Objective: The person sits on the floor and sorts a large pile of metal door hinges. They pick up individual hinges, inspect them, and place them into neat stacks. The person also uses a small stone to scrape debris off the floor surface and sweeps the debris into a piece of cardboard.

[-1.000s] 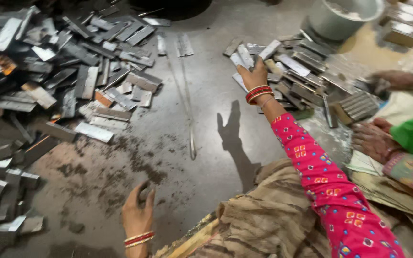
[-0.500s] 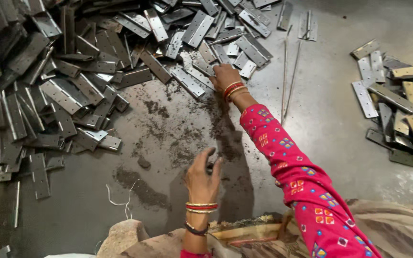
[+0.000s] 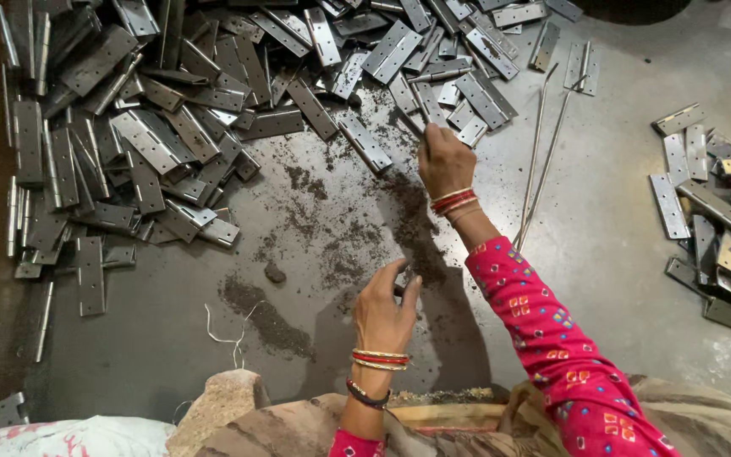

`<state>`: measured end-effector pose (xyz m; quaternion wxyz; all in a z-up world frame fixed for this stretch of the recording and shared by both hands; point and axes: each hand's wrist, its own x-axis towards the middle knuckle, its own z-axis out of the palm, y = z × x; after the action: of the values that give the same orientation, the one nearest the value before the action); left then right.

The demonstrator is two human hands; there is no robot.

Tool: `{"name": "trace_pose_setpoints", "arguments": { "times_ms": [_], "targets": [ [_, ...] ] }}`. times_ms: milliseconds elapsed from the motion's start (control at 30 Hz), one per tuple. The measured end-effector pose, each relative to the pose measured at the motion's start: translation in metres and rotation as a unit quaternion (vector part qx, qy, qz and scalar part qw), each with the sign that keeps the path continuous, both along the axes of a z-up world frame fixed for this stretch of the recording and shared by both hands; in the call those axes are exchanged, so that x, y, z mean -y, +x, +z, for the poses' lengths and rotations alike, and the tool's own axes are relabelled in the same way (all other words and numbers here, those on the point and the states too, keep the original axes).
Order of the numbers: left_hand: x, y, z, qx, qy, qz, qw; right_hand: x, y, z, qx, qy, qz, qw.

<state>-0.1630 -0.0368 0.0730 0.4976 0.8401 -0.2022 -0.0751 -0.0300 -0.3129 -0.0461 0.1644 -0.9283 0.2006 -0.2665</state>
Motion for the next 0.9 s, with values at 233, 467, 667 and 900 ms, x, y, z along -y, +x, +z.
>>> {"name": "trace_pose_setpoints", "arguments": {
  "times_ms": [233, 467, 667, 900],
  "targets": [
    [0.000, 0.003, -0.009, 0.000, 0.011, 0.032, 0.999, -0.004, -0.040, 0.008, -0.025, -0.029, 0.007, 0.999],
    [-0.003, 0.021, -0.043, -0.285, -0.202, 0.151, 0.925, -0.097, -0.078, 0.080, -0.179, 0.392, 0.114, 0.895],
    [-0.015, 0.042, -0.123, -0.288, -0.440, 0.293, 0.799, -0.135, -0.088, 0.091, -0.207, 0.119, 0.446, 0.863],
    [-0.023, 0.045, -0.052, -0.454, -0.452, 0.399, 0.656, -0.128, -0.022, 0.106, -0.335, 0.299, 0.383, 0.807]
  ]
}}
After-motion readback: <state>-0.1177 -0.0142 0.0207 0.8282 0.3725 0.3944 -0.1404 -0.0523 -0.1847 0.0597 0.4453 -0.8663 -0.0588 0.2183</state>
